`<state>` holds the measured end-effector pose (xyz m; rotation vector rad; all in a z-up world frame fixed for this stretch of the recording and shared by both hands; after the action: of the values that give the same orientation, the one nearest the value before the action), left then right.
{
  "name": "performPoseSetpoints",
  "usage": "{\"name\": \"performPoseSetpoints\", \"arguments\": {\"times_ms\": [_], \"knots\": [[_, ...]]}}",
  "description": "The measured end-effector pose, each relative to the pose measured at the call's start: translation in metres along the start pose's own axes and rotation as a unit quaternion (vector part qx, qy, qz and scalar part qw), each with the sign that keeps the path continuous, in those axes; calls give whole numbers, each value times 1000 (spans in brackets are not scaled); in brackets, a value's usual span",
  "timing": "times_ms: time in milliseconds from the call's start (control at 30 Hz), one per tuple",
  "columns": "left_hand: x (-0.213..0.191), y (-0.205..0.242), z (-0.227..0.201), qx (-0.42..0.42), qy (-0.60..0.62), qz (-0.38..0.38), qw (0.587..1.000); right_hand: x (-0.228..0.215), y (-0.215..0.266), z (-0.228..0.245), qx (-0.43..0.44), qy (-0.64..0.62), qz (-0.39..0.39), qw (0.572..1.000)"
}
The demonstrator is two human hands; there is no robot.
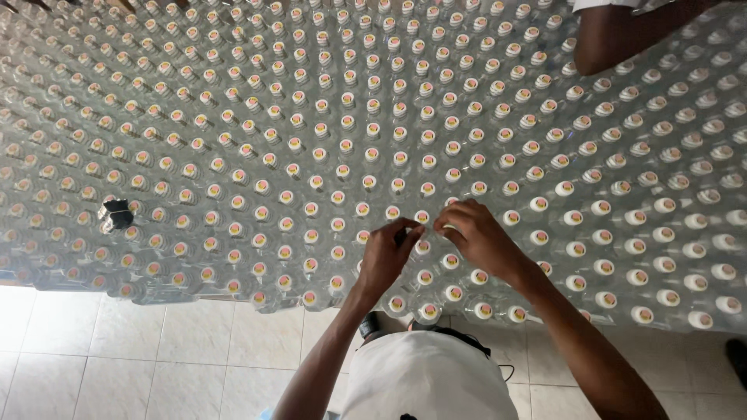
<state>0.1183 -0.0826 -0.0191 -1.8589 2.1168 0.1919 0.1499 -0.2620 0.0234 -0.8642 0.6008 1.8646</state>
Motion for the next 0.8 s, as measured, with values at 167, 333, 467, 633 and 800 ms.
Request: {"name": "performPoseSetpoints", "arguments": {"times_ms": [167,333,467,633,800], "knots": [[16,-30,0,4,-117,-30,993,8,-44,-53,-73,99,-17,992],[23,-38,3,-45,-148,-36,987,20,-67,-80,-93,144,14,985],[30,-35,13,-84,-189,-19,978,31,-77,-89,-102,152,60,981],[31,-27,18,-84,-199,-29,976,30,-72,-79,-124,185,83,971],[33,-24,28,-91,-228,-25,969,31,-65,-77,-132,167,75,974]]}}
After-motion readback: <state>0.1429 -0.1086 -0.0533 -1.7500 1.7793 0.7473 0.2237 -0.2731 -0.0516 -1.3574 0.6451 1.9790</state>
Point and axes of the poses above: each hand's wrist, its own y-axis away from the middle knuckle, its own x-axis out of the palm, z = x × y, the point moved 4 cm from there along -y, towards the middle knuckle, and after that the axes turned 11 degrees about x, right-handed, at the moved point
